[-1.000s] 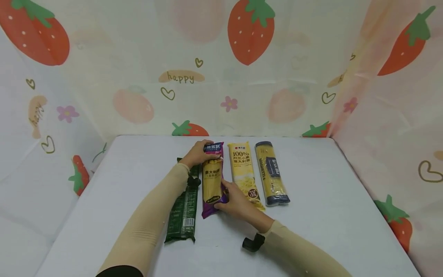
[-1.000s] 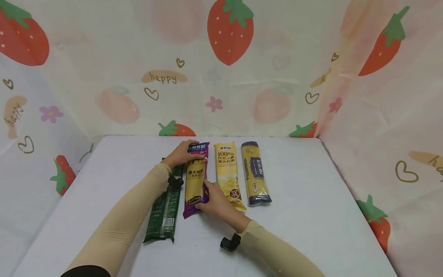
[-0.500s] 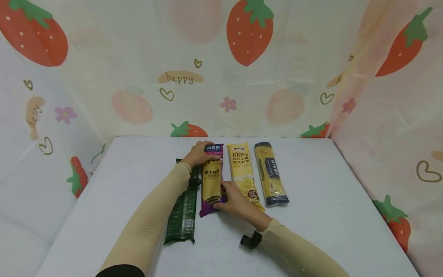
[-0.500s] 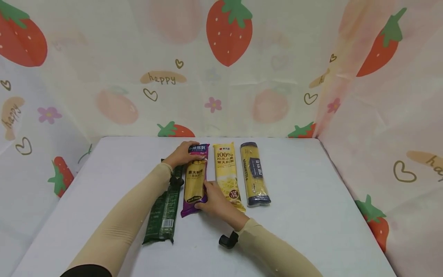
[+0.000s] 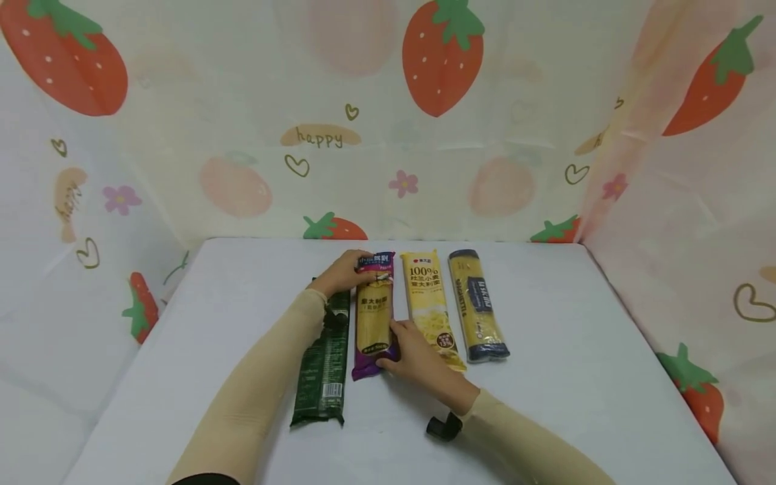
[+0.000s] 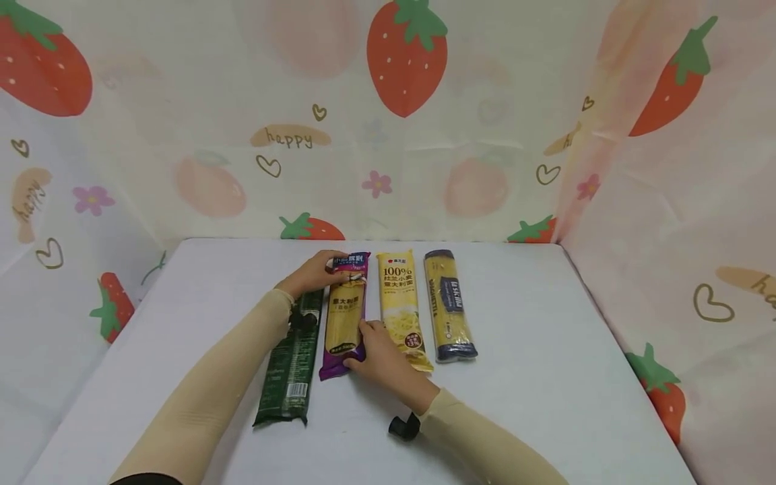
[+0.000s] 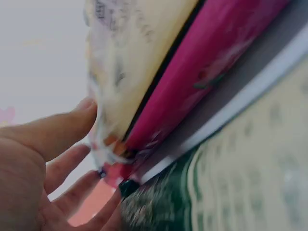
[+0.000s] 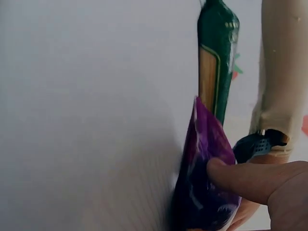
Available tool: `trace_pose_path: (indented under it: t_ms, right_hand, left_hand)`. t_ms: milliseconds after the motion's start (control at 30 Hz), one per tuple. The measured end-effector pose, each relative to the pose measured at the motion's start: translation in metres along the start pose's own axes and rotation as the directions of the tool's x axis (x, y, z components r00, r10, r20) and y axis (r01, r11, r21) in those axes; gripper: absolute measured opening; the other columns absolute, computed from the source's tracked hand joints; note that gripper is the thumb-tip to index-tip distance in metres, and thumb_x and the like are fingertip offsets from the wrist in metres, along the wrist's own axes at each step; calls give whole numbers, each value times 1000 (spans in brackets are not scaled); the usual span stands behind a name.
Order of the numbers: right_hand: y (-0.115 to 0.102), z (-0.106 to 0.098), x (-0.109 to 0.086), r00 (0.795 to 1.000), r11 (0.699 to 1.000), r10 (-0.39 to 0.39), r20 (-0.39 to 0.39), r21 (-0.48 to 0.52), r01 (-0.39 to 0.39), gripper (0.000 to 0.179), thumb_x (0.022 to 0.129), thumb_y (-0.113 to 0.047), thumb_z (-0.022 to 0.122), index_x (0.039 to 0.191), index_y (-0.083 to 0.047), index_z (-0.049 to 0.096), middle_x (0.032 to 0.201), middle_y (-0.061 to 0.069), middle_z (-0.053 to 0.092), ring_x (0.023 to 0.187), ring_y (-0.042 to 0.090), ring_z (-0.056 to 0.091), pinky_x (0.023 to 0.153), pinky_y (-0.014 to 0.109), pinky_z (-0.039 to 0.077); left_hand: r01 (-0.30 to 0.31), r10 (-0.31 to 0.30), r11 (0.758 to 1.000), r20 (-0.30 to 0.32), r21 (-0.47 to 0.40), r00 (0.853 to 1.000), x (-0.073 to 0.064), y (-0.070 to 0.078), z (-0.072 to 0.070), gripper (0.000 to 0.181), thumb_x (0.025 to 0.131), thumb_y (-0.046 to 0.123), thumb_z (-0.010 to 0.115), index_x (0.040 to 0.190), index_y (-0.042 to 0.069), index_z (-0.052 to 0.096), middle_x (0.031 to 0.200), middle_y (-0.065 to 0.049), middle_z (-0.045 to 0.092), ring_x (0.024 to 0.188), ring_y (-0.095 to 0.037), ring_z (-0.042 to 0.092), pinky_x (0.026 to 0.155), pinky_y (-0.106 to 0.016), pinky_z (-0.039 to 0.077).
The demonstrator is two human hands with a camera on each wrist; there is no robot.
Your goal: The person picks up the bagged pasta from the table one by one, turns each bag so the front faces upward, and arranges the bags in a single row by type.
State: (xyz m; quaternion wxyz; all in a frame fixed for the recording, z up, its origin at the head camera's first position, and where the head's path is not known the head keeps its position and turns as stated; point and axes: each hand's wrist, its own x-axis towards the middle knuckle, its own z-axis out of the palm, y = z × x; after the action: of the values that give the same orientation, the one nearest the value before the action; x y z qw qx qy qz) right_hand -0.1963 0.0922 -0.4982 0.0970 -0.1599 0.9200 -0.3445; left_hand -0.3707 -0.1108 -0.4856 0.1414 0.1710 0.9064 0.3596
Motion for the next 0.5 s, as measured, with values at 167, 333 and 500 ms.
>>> trace_pose_path:
  t_ms: [167, 333, 500]
  right_hand:
    - [-8, -1, -10, 1000, 1000, -14, -23, -2, 14, 90, 95, -23, 86, 162, 11, 36, 156, 27, 47, 143, 39, 50, 119, 51, 44]
    - [-17, -6, -19, 998, 999, -39, -45, -17, 38, 80, 98, -26, 83, 159, 7, 44, 158, 23, 48, 145, 37, 50, 119, 50, 45]
    - [-26, -8, -27, 993, 993, -115, -36, -14, 115, 70, 99, -27, 81, 156, 1, 53, 159, 20, 49, 148, 41, 46, 118, 57, 45]
  left_hand:
    - [-21, 21, 1000, 33, 4, 999, -17, -5, -11, 60, 109, 25, 68, 162, 8, 47, 166, -20, 42, 148, -44, 46, 117, -59, 45]
    - [-36, 35, 998, 21, 52, 999, -35, -13, -24, 56, 110, 24, 66, 161, 7, 49, 165, -21, 44, 149, -46, 45, 117, -61, 44]
    - [-25, 24, 995, 21, 93, 1000, -53, -26, -33, 57, 109, 24, 67, 159, 3, 49, 161, -26, 47, 149, -48, 43, 118, -63, 42]
